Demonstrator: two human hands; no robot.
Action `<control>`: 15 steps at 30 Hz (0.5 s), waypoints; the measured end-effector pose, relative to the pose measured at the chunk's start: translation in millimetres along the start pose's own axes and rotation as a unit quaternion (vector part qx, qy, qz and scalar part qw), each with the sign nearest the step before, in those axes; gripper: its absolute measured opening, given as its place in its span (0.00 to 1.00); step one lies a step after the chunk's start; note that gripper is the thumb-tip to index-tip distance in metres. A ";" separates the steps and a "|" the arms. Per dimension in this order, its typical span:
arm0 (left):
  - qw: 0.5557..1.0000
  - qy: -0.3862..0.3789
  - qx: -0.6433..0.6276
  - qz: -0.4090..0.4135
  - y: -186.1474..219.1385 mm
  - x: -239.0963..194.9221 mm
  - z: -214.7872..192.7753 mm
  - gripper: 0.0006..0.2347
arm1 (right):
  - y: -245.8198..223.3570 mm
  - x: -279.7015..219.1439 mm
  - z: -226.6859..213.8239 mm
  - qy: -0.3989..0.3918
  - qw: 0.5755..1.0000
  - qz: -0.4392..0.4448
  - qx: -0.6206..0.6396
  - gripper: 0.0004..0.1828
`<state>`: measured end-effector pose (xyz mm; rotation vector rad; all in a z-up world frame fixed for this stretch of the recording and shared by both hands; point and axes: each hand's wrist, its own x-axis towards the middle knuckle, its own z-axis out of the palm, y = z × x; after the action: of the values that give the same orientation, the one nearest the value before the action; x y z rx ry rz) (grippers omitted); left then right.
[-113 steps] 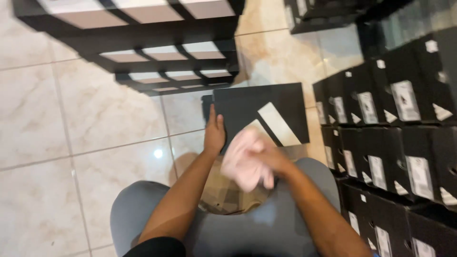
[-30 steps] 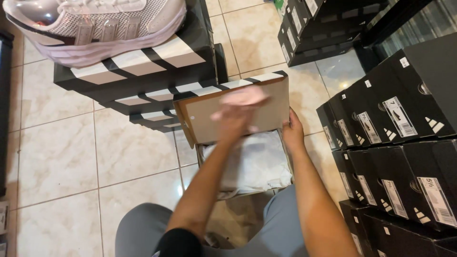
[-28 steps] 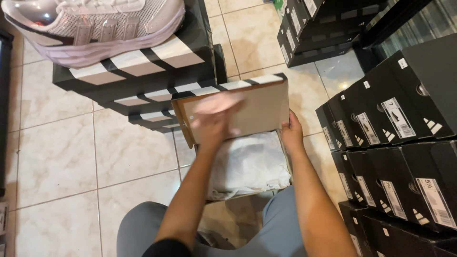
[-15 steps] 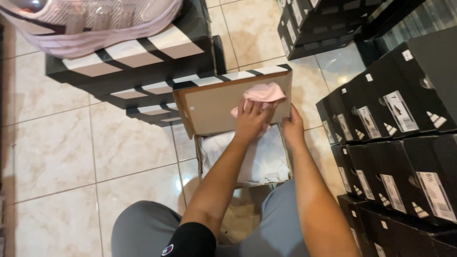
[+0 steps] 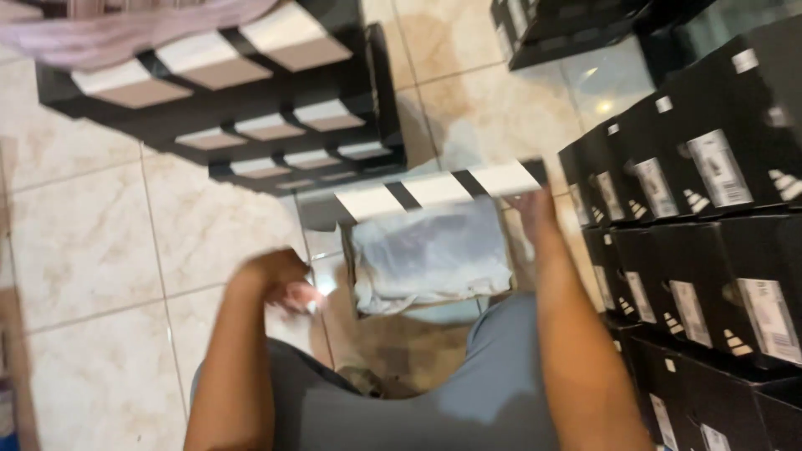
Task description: Organizing and cleaning shoe boxes in a storage area by wiping them and stacking them.
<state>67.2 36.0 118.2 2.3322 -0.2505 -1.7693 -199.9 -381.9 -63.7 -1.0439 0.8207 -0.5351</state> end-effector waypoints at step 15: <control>0.992 -0.044 0.105 0.056 -4.6 60.4 13.1 0.43 | -61.7 -61.8 60.3 -0.095 0.889 0.203 -0.398 0.37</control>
<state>70.8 24.2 57.5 2.3270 -0.5953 -1.8732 -189.0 -330.4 28.4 -1.5817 1.0760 0.3073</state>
